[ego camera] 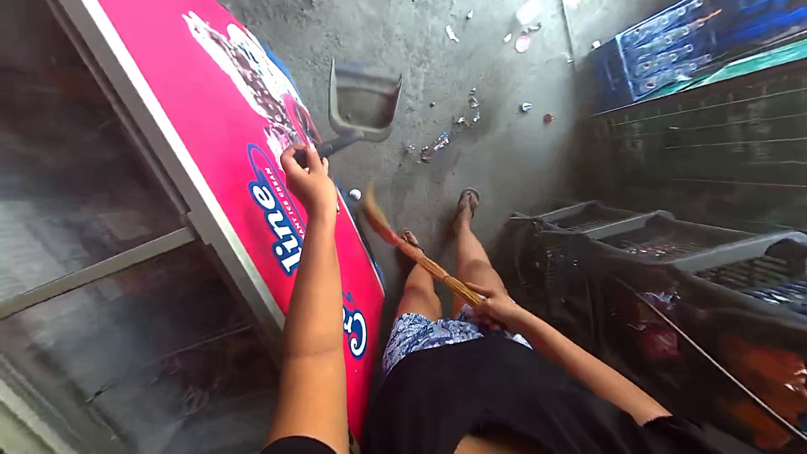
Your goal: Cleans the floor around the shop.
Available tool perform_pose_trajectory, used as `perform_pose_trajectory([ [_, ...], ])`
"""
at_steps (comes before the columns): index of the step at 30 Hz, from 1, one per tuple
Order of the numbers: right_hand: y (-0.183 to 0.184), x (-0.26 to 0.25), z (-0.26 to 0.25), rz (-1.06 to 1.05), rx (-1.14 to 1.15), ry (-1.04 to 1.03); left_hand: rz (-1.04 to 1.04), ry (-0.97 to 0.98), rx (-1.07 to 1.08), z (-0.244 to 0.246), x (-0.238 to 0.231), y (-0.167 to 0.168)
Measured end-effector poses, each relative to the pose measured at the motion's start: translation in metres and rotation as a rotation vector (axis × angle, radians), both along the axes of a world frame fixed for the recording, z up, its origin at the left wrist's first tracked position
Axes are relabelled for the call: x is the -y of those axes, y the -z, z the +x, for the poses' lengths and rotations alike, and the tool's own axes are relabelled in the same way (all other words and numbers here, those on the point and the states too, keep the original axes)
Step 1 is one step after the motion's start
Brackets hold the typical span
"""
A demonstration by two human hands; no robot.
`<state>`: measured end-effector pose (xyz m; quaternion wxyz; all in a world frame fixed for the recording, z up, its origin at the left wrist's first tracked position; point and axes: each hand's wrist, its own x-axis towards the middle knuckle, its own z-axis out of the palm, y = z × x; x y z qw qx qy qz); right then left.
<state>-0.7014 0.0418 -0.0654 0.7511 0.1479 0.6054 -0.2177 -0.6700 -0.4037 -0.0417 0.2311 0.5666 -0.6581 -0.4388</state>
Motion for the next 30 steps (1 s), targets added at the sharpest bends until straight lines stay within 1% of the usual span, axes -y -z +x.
perform_pose_trajectory([
  [2,0.038,0.028,-0.002,-0.044,0.037,-0.103,-0.019,-0.042,-0.079,-0.013,0.002,-0.015],
  [5,0.103,0.1,-0.028,-0.11,-0.027,-0.236,-0.054,-0.085,-0.225,-0.029,0.007,-0.032],
  [8,0.16,0.16,-0.07,-0.191,-0.145,-0.225,-0.086,-0.096,-0.293,-0.041,0.008,-0.041],
  [9,0.172,0.176,-0.087,-0.194,-0.166,-0.197,-0.102,-0.109,-0.299,-0.046,0.007,-0.042],
  [11,0.177,0.201,-0.117,-0.142,-0.208,-0.107,-0.124,-0.139,-0.308,-0.053,0.003,-0.045],
  [13,0.167,0.213,-0.139,-0.056,-0.287,-0.038,-0.139,-0.159,-0.313,-0.057,-0.001,-0.047],
  [15,0.15,0.205,-0.148,-0.02,-0.384,-0.015,-0.144,-0.171,-0.317,-0.061,-0.003,-0.053],
  [17,0.126,0.177,-0.143,-0.089,-0.409,-0.01,-0.143,-0.176,-0.319,-0.063,0.002,-0.058],
  [19,0.097,0.135,-0.127,-0.148,-0.304,-0.05,-0.147,-0.187,-0.326,-0.064,0.01,-0.062],
  [20,0.081,0.119,-0.119,-0.146,-0.219,-0.09,-0.151,-0.187,-0.329,-0.065,0.014,-0.063],
  [22,0.065,0.102,-0.105,-0.085,-0.027,-0.166,-0.156,-0.18,-0.315,-0.066,0.02,-0.067],
  [23,0.067,0.102,-0.098,-0.053,0.062,-0.189,-0.154,-0.172,-0.3,-0.066,0.021,-0.069],
  [25,0.093,0.121,-0.084,-0.053,0.137,-0.249,-0.162,-0.163,-0.289,-0.064,0.022,-0.071],
  [27,0.133,0.163,-0.075,-0.105,0.097,-0.323,-0.182,-0.15,-0.294,-0.063,0.024,-0.072],
  [29,0.172,0.219,-0.084,-0.116,0.015,-0.309,-0.198,-0.138,-0.292,-0.063,0.026,-0.074],
  [30,0.182,0.25,-0.097,-0.11,-0.013,-0.284,-0.205,-0.131,-0.286,-0.063,0.028,-0.075],
])
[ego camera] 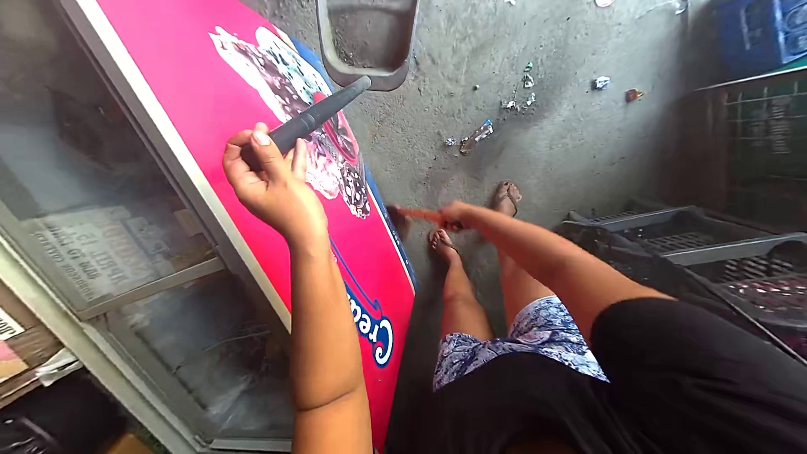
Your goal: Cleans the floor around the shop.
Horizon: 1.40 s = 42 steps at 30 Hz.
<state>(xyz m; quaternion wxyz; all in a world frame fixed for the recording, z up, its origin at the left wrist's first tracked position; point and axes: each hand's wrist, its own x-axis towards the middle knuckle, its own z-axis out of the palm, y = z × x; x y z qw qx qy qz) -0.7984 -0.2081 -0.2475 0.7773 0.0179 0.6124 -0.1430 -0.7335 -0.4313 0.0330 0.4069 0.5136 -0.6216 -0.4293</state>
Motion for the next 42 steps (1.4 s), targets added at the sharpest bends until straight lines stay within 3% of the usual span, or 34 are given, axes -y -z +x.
perform_pose_trajectory([
  [5,0.03,0.124,-0.07,-0.072,-0.077,0.307,-0.069,0.042,0.001,-0.009,-0.005,0.001],
  [8,0.04,0.159,-0.096,-0.059,-0.142,0.581,-0.031,-0.013,0.175,-0.057,-0.05,-0.032],
  [10,0.032,0.158,-0.103,-0.053,-0.277,0.644,0.0,-0.089,0.262,-0.086,-0.061,-0.052],
  [13,0.014,0.101,-0.086,-0.186,-0.439,0.526,-0.144,0.049,0.061,-0.043,-0.017,-0.015],
  [16,-0.037,-0.009,-0.033,-0.317,-0.34,0.448,-0.109,0.024,-0.022,-0.05,-0.009,-0.009],
  [19,-0.091,-0.096,0.018,-0.147,-0.011,0.319,-0.053,-0.002,-0.011,-0.07,-0.016,-0.009],
  [22,-0.097,-0.131,0.03,0.092,0.149,0.289,-0.038,0.002,-0.023,-0.09,-0.024,-0.008],
  [26,-0.068,-0.168,-0.031,0.201,-0.074,0.282,0.004,0.039,0.026,-0.11,-0.035,-0.005],
  [30,-0.042,-0.205,-0.131,0.196,-0.345,0.519,0.038,0.071,0.091,-0.122,-0.044,-0.001],
  [36,-0.033,-0.186,-0.278,0.16,-0.573,0.634,0.014,0.021,0.104,-0.148,-0.06,0.005],
  [39,-0.031,-0.18,-0.291,0.103,-0.696,0.562,-0.003,0.009,0.114,-0.16,-0.067,0.004],
  [42,-0.061,-0.2,-0.238,-0.061,-0.662,0.554,-0.015,-0.005,0.132,-0.17,-0.07,0.002],
])
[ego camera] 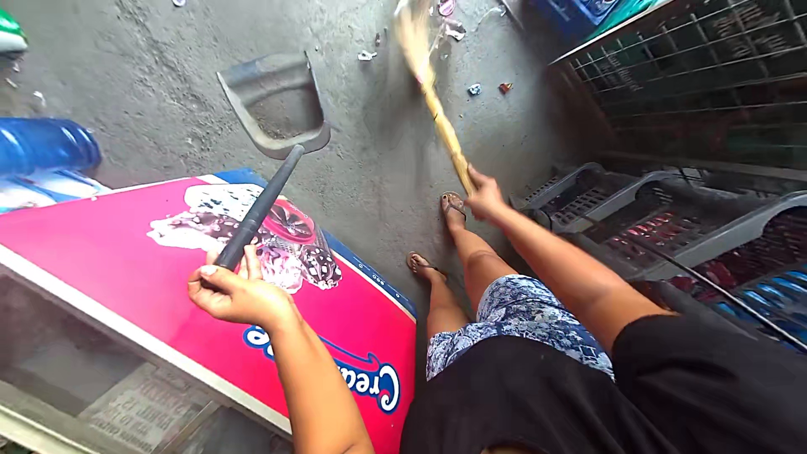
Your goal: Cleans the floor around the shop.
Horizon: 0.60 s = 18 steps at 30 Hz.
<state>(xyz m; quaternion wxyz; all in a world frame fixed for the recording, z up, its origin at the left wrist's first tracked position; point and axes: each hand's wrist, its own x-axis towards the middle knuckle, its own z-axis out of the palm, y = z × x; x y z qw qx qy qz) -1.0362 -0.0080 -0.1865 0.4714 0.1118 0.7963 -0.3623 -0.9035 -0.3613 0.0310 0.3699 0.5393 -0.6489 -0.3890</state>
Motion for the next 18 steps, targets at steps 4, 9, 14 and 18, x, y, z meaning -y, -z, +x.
perform_pose_trajectory([
  [4,-0.059,-0.031,0.089,-0.081,0.353,-0.135,0.009,-0.034,0.03,-0.008,-0.004,-0.001],
  [9,-0.056,-0.049,0.096,0.065,0.63,-0.245,0.039,-0.052,0.058,-0.003,-0.008,-0.002],
  [14,-0.023,-0.073,-0.02,0.193,0.391,-0.138,0.086,-0.061,0.125,0.033,-0.009,0.003],
  [18,0.018,-0.067,-0.124,0.2,0.069,0.035,0.162,-0.108,0.165,0.069,-0.014,0.017],
])
